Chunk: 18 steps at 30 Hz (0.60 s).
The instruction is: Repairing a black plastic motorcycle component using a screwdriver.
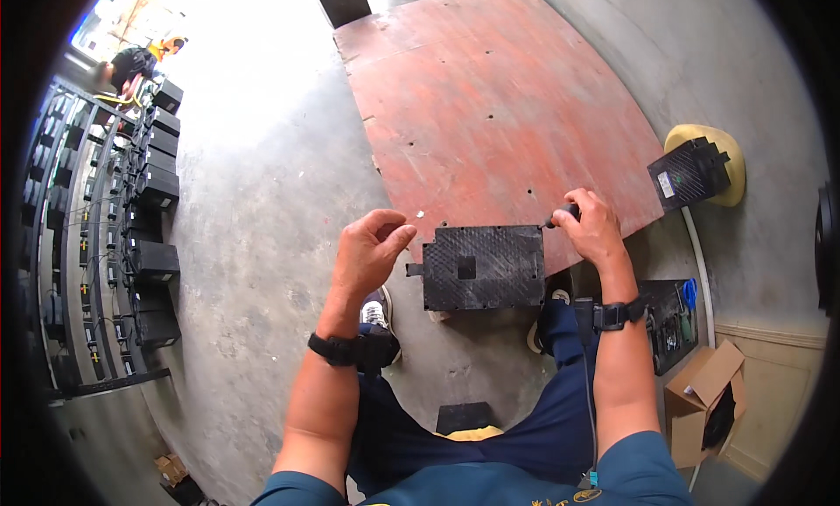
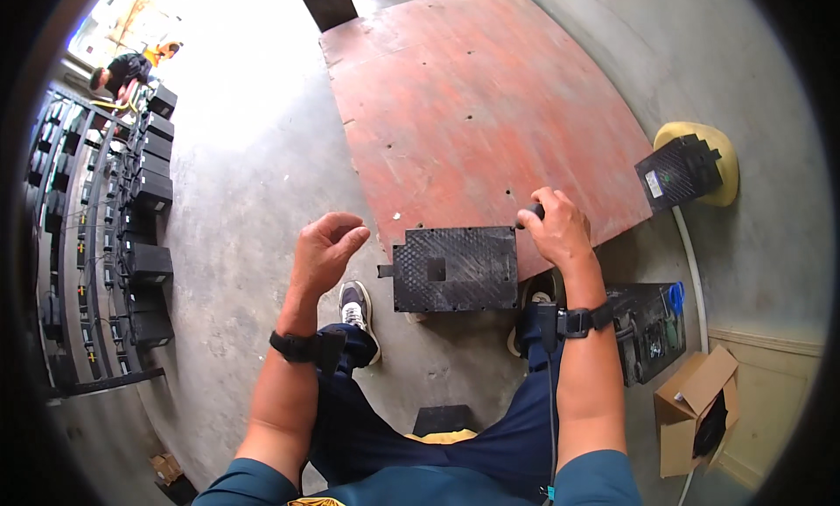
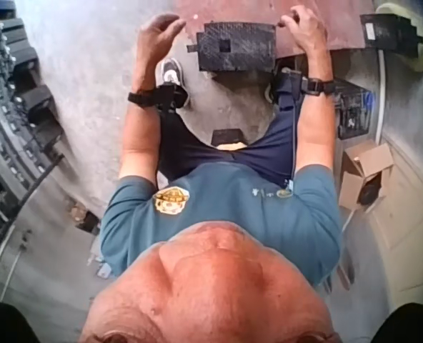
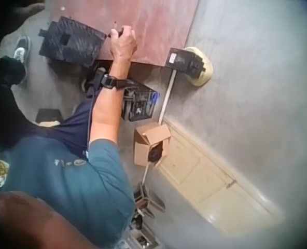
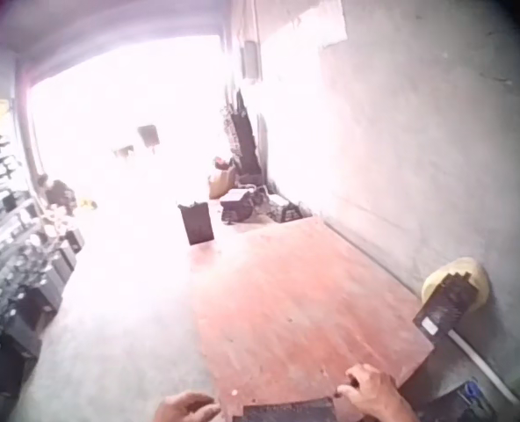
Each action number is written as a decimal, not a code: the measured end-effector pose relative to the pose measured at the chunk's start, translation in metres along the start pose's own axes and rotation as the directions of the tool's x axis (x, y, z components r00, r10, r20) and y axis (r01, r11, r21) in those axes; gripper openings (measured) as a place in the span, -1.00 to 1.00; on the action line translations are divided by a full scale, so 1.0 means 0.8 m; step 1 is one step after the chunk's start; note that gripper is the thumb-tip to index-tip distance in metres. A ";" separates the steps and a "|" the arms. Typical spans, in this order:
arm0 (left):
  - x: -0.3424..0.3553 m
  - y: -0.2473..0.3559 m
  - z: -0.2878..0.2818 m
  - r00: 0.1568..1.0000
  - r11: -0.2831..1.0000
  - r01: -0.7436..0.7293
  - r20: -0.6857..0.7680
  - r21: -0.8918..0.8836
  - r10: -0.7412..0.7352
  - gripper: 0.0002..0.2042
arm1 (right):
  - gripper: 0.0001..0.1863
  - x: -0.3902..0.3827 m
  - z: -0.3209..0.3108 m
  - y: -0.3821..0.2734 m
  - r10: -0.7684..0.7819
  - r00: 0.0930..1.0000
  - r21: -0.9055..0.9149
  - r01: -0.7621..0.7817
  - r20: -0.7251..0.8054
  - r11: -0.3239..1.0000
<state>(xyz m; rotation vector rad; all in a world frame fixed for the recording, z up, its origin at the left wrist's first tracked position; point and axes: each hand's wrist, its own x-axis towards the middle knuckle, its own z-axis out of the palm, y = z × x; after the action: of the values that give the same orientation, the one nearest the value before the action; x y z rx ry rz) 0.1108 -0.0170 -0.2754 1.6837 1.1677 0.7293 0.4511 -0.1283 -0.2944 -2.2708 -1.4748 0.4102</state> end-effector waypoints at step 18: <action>0.001 0.003 -0.004 0.999 0.999 0.038 -0.010 -0.013 -0.038 -0.84 | -0.74 0.001 0.015 0.014 -0.146 0.986 0.111 0.154 -0.081 0.982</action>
<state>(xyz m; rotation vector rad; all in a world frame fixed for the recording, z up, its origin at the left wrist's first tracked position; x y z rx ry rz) 0.1092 -0.0152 -0.2715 1.6442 1.1966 0.7218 0.4546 -0.1295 -0.3101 -2.0461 -1.5315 0.3547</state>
